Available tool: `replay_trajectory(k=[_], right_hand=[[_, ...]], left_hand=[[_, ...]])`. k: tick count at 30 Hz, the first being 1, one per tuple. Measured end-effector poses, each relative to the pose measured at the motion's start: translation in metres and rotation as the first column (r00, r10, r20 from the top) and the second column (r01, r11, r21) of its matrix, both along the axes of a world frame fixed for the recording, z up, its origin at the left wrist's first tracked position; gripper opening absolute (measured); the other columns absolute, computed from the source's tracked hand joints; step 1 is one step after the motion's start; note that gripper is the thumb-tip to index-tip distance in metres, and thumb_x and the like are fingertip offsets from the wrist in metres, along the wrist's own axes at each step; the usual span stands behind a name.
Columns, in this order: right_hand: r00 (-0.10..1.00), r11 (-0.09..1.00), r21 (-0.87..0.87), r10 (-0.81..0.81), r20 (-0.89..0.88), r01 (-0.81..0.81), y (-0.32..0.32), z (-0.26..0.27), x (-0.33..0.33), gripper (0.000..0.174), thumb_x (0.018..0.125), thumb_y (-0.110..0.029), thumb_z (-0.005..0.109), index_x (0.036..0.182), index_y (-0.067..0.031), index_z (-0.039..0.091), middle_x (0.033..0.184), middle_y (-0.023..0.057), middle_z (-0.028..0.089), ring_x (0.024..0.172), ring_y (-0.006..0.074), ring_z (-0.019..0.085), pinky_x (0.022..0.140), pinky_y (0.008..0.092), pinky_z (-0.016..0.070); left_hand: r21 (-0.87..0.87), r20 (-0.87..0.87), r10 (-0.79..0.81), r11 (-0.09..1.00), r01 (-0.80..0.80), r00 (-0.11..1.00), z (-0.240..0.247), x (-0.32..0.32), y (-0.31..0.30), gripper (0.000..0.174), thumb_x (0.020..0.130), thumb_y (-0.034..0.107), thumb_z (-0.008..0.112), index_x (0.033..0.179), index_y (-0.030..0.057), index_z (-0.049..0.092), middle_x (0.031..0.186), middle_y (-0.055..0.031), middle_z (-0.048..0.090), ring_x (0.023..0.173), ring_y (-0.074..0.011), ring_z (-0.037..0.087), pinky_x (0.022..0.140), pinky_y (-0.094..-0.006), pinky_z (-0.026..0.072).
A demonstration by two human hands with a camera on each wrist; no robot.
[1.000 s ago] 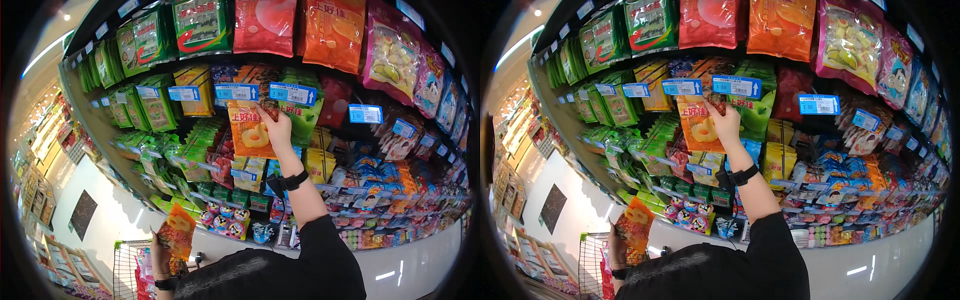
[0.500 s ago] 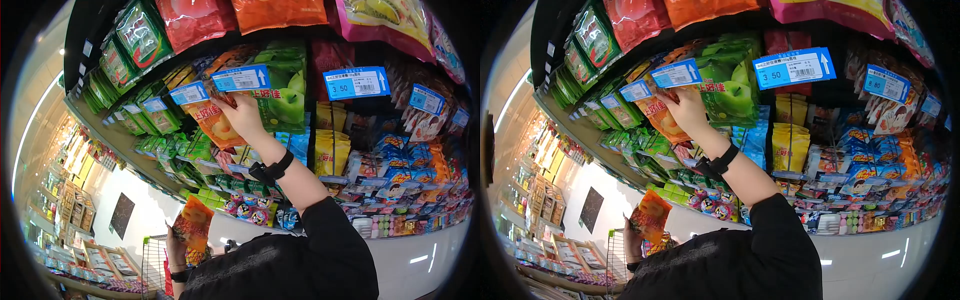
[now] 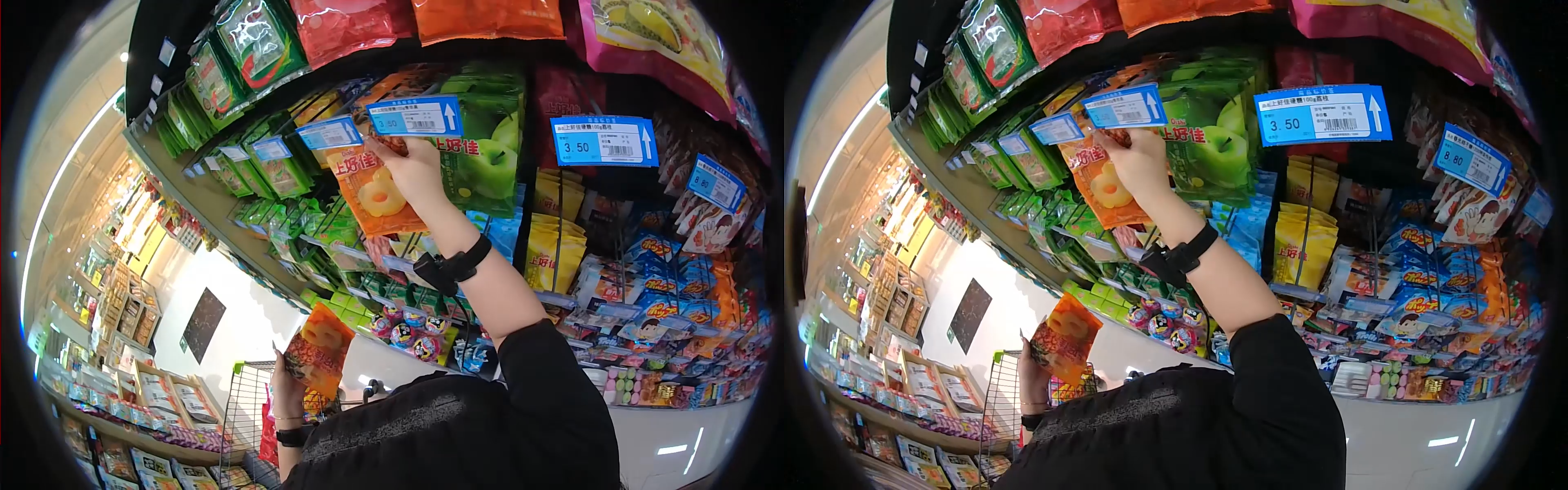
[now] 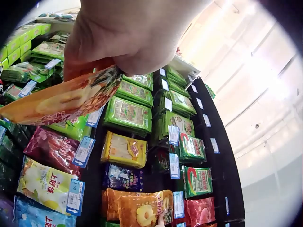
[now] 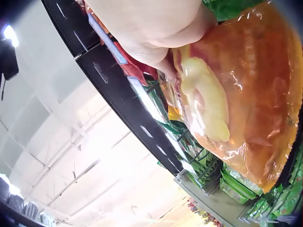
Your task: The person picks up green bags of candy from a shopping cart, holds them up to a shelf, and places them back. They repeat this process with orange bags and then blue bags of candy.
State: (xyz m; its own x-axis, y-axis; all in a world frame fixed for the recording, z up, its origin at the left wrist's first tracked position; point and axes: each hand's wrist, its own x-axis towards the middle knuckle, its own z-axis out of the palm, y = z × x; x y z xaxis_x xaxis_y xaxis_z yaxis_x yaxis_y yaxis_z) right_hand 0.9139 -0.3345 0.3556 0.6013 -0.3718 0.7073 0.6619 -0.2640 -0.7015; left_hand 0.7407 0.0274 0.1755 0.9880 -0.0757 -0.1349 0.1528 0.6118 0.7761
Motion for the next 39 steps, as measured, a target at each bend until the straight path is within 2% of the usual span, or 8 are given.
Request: replay_trajectory(k=[8, 11, 20, 24, 28, 29, 36, 39], right_hand=[[0.994, 0.985, 0.159, 0.077, -0.074, -0.064, 0.01, -0.003, -0.003, 0.031, 0.077, -0.029, 0.069, 0.082, 0.0012, 0.065, 0.071, 0.01, 0.064, 0.065, 0.0187, 0.059, 0.064, 0.03, 0.0438], [0.976, 0.989, -0.077, -0.137, -0.17, 0.126, 0.014, 0.0, -0.011, 0.031, 0.077, -0.028, 0.069, 0.075, 0.0028, 0.064, 0.069, 0.0087, 0.063, 0.063, 0.0166, 0.057, 0.063, 0.0306, 0.0432], [0.989, 0.987, 0.146, -0.039, -0.14, 0.059, 0.013, 0.005, 0.006, 0.013, 0.08, -0.019, 0.064, 0.081, -0.0064, 0.063, 0.074, -0.0024, 0.059, 0.065, 0.0055, 0.052, 0.044, 0.0223, 0.0414], [0.991, 0.983, 0.172, -0.048, -0.123, 0.069, 0.019, 0.009, -0.001, 0.02, 0.081, -0.018, 0.065, 0.089, -0.0002, 0.065, 0.083, 0.0001, 0.062, 0.075, 0.0069, 0.052, 0.068, 0.0223, 0.0412], [0.999, 0.968, 0.245, -0.043, -0.023, 0.047, 0.025, 0.011, -0.001, 0.02, 0.079, -0.016, 0.067, 0.085, 0.002, 0.065, 0.078, 0.0027, 0.064, 0.069, 0.0076, 0.053, 0.066, 0.0239, 0.0415], [0.995, 0.972, 0.23, -0.027, -0.099, 0.049, 0.025, 0.013, -0.004, 0.022, 0.083, -0.013, 0.063, 0.099, 0.0022, 0.063, 0.094, 0.003, 0.064, 0.083, 0.0077, 0.055, 0.077, 0.0207, 0.0403], [0.872, 0.88, -0.144, -0.47, -0.138, 0.452, 0.015, 0.009, 0.005, 0.029, 0.08, -0.027, 0.065, 0.087, 0.0013, 0.065, 0.068, 0.0088, 0.063, 0.061, 0.0133, 0.053, 0.061, 0.0277, 0.0426], [0.841, 0.832, -0.123, -0.533, 0.087, 0.541, 0.012, 0.002, 0.01, 0.03, 0.081, -0.028, 0.064, 0.078, 0.0015, 0.062, 0.061, 0.0069, 0.057, 0.053, 0.0143, 0.048, 0.056, 0.0288, 0.0417]], left_hand=[[-0.032, 0.045, -0.059, 0.998, 0.06, 0.997, -0.008, 0.005, 0.028, 0.056, 0.096, 0.041, 0.028, 0.132, -0.0012, 0.035, 0.132, -0.0153, 0.043, 0.119, -0.0287, 0.044, 0.1, -0.043, 0.0347], [-0.039, 0.033, -0.063, 0.997, 0.065, 0.997, -0.011, 0.012, 0.042, 0.055, 0.097, 0.041, 0.027, 0.132, -0.0006, 0.035, 0.132, -0.0152, 0.043, 0.12, -0.0286, 0.044, 0.101, -0.0429, 0.0342], [-0.068, 0.038, -0.156, 0.985, 0.159, 0.987, -0.015, 0.021, 0.079, 0.059, 0.097, 0.043, 0.022, 0.133, -0.002, 0.034, 0.132, -0.0167, 0.043, 0.12, -0.0298, 0.044, 0.102, -0.0426, 0.0329], [-0.086, 0.029, -0.148, 0.985, 0.15, 0.988, -0.022, 0.022, 0.102, 0.059, 0.097, 0.043, 0.022, 0.131, -0.0034, 0.035, 0.13, -0.0174, 0.044, 0.119, -0.0293, 0.045, 0.101, -0.0424, 0.0343], [-0.103, -0.012, -0.113, 0.988, 0.111, 0.994, -0.026, 0.024, 0.128, 0.057, 0.097, 0.042, 0.025, 0.128, -0.0044, 0.039, 0.125, -0.0173, 0.049, 0.113, -0.0283, 0.05, 0.098, -0.0413, 0.038], [-0.108, -0.03, -0.102, 0.989, 0.098, 0.994, -0.029, 0.025, 0.136, 0.057, 0.097, 0.042, 0.026, 0.128, -0.0046, 0.039, 0.124, -0.0172, 0.05, 0.112, -0.0279, 0.051, 0.097, -0.0406, 0.0392], [-0.047, -0.047, -0.091, 0.995, 0.089, 0.995, -0.034, 0.028, 0.174, 0.057, 0.097, 0.041, 0.028, 0.126, -0.0067, 0.041, 0.123, -0.017, 0.051, 0.11, -0.0263, 0.053, 0.096, -0.038, 0.0403], [-0.077, -0.039, -0.104, 0.992, 0.1, 0.994, -0.04, 0.033, 0.181, 0.058, 0.096, 0.042, 0.029, 0.125, -0.007, 0.042, 0.122, -0.017, 0.052, 0.109, -0.026, 0.054, 0.095, -0.038, 0.0409]])
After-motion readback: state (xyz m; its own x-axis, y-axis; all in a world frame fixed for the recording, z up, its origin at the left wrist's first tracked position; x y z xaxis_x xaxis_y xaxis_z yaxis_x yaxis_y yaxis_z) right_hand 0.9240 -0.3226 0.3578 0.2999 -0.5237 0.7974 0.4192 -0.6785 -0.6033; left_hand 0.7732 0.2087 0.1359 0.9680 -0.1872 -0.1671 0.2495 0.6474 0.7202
